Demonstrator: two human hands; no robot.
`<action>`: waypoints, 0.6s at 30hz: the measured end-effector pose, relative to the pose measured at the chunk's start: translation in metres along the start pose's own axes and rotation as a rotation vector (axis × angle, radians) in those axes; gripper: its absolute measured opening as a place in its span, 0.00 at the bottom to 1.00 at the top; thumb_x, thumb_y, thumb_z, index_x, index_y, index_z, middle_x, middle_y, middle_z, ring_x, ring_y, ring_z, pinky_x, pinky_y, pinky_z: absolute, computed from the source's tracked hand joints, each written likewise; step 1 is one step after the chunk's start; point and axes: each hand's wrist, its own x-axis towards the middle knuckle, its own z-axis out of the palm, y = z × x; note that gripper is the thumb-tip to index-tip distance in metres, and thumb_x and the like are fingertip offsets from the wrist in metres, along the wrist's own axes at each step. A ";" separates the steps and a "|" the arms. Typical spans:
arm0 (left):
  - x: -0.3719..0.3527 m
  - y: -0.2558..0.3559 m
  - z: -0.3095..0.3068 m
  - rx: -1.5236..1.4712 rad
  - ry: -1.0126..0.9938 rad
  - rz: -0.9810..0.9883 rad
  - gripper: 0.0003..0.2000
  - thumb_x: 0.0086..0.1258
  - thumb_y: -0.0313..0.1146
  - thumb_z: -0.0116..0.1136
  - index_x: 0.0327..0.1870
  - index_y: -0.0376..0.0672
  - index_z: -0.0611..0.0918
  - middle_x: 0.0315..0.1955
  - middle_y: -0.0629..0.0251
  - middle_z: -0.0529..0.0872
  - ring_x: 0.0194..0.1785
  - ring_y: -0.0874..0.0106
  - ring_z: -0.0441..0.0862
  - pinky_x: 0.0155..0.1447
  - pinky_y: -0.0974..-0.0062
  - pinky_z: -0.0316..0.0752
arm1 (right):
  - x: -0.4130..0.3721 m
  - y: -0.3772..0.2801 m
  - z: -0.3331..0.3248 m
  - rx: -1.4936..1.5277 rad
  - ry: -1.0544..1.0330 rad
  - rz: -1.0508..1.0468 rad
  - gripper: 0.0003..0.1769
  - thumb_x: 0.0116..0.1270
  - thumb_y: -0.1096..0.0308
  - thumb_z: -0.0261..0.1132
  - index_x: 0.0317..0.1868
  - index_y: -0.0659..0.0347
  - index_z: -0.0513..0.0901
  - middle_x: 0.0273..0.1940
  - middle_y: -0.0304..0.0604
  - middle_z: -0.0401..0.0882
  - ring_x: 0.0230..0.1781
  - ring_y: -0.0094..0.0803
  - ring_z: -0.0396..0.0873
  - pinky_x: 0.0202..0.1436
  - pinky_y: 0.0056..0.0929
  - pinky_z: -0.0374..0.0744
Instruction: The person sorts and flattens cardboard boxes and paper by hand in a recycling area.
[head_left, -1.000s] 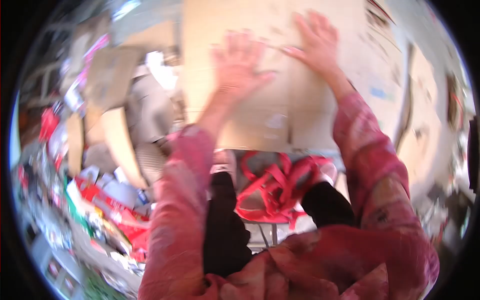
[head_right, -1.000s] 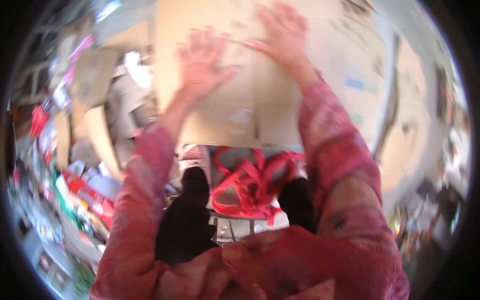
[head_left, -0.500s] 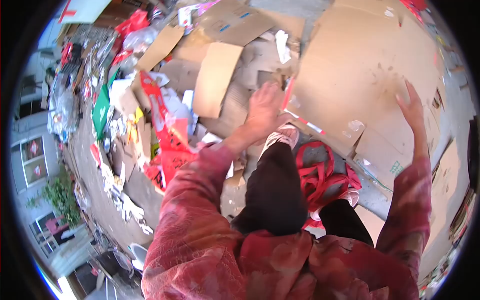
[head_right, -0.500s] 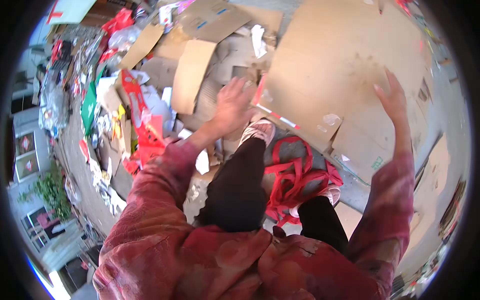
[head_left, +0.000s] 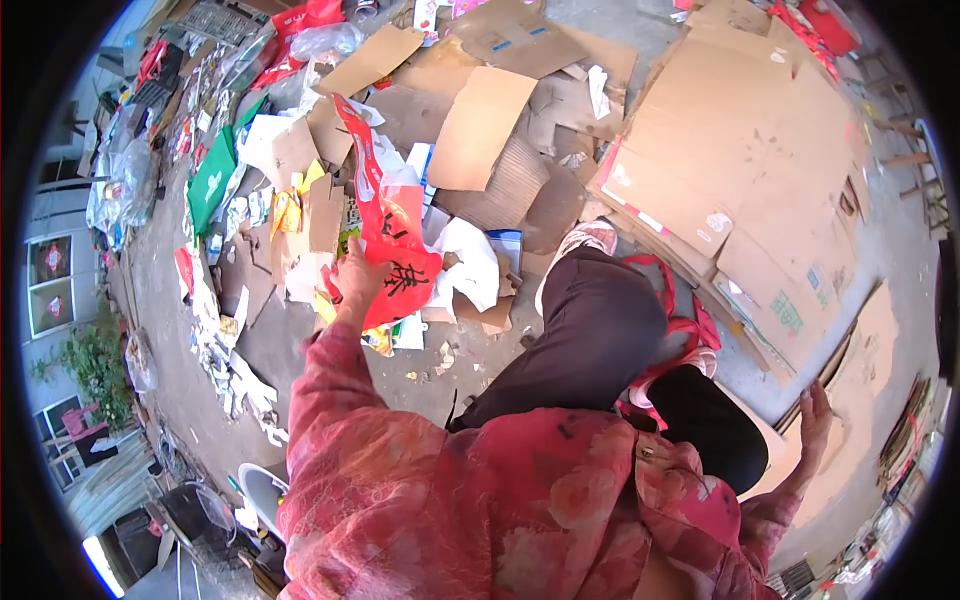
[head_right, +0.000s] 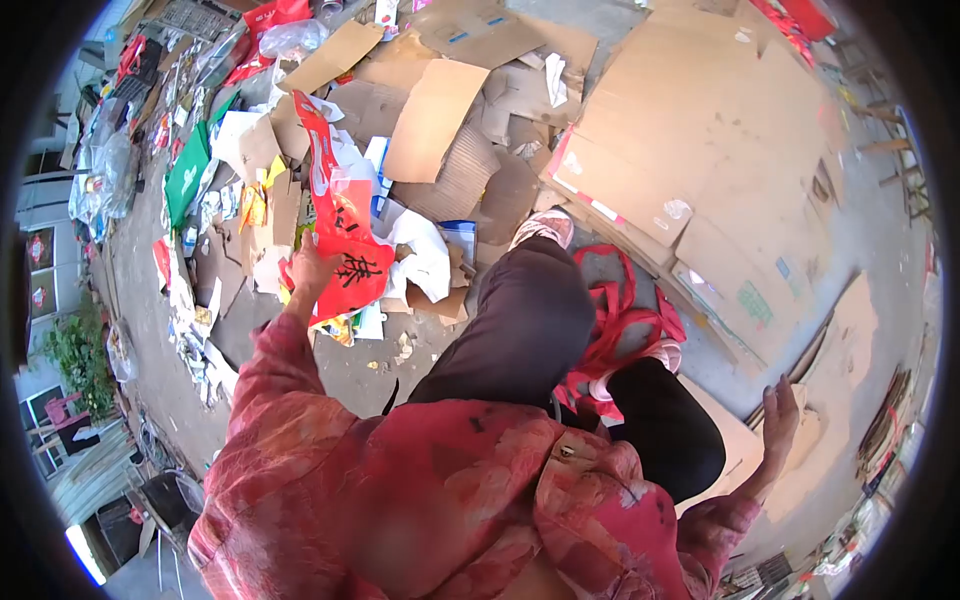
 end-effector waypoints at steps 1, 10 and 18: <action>0.003 0.001 -0.003 0.063 -0.071 -0.052 0.40 0.43 0.46 0.65 0.60 0.46 0.62 0.51 0.58 0.73 0.57 0.62 0.65 0.61 0.56 0.52 | -0.017 -0.007 -0.002 0.050 0.009 0.014 0.32 0.61 0.56 0.57 0.57 0.72 0.63 0.54 0.54 0.68 0.57 0.36 0.66 0.58 0.29 0.63; 0.001 -0.007 0.008 0.065 0.146 0.114 0.44 0.37 0.43 0.69 0.59 0.50 0.59 0.51 0.63 0.74 0.58 0.65 0.66 0.61 0.55 0.51 | -0.108 -0.009 0.013 0.290 0.094 0.069 0.31 0.61 0.57 0.59 0.57 0.71 0.64 0.54 0.51 0.69 0.57 0.34 0.65 0.59 0.28 0.62; 0.033 -0.014 0.012 -0.057 -0.216 0.297 0.20 0.39 0.35 0.67 0.37 0.40 0.78 0.31 0.58 0.83 0.34 0.65 0.81 0.35 0.73 0.77 | -0.129 -0.030 -0.002 0.285 0.211 0.039 0.30 0.61 0.58 0.58 0.58 0.70 0.63 0.56 0.57 0.65 0.59 0.39 0.63 0.61 0.30 0.60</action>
